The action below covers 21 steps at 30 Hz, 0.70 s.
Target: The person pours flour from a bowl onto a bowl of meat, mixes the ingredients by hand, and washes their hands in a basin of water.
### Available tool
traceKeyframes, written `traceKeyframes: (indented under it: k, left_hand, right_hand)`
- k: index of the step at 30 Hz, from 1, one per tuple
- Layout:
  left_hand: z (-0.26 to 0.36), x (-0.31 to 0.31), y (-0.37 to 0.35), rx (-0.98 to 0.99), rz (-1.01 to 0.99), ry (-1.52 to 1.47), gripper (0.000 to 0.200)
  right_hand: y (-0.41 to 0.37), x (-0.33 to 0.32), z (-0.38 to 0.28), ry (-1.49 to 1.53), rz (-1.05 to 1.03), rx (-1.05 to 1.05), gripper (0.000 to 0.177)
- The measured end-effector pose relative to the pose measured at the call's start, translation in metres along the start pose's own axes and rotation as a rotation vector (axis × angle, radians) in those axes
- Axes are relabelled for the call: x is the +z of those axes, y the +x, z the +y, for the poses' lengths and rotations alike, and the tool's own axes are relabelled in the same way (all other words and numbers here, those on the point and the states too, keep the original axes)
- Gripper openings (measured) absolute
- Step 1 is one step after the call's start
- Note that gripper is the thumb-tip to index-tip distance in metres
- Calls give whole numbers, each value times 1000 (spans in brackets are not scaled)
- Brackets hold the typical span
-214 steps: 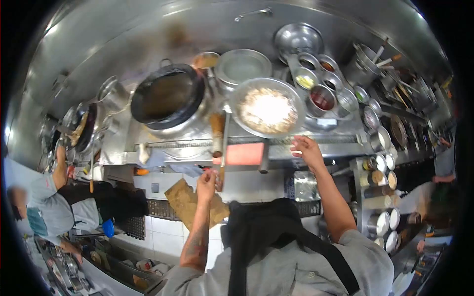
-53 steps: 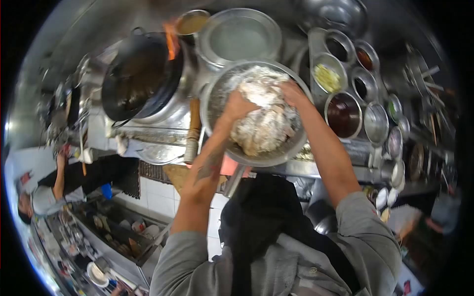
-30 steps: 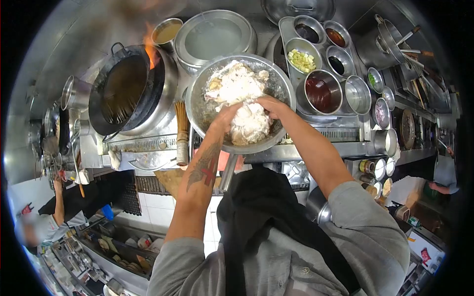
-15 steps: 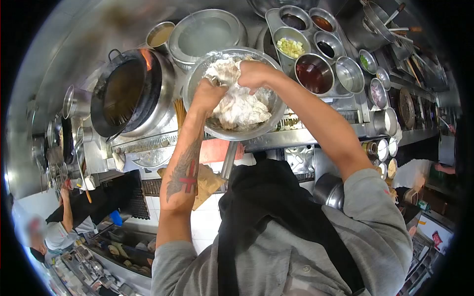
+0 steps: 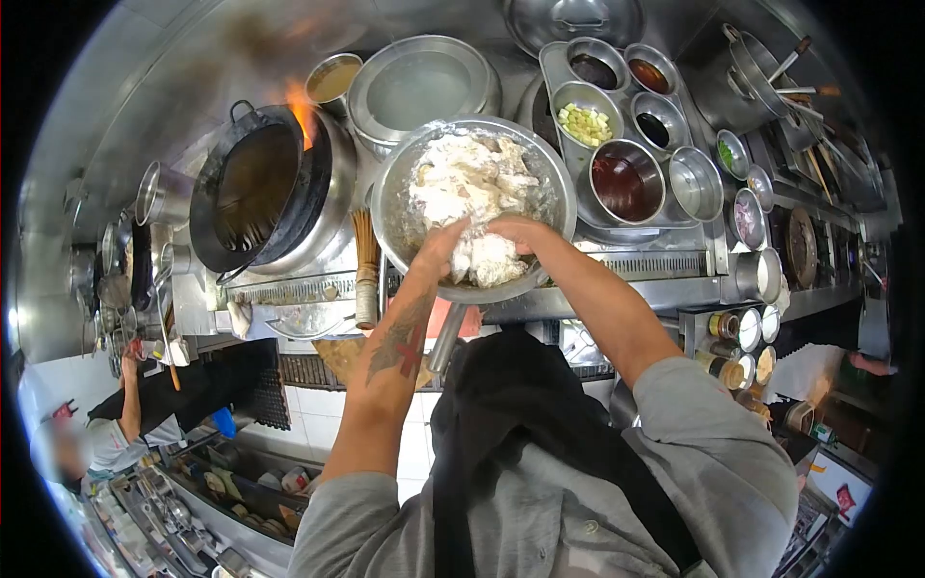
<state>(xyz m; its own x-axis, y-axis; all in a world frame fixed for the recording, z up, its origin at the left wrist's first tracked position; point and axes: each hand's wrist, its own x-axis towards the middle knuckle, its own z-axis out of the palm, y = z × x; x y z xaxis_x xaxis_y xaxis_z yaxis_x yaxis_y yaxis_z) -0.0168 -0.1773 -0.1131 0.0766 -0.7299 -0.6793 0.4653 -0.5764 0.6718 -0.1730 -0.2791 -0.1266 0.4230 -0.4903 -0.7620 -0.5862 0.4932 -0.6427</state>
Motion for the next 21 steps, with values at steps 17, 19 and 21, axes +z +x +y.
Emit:
traceKeyframes:
  k: [17,19,21]
  left_hand:
    - [105,44,-94,368,319,309,60]
    - [104,29,-95,126,329,389,64]
    - [86,30,-91,83,385,377,65]
  right_hand:
    - [-101,-38,-143,-580,267,-512,28]
    - [-94,-56,-135,-707,337,-541,27]
    - [-54,-64,-104,-833,420,-601,31]
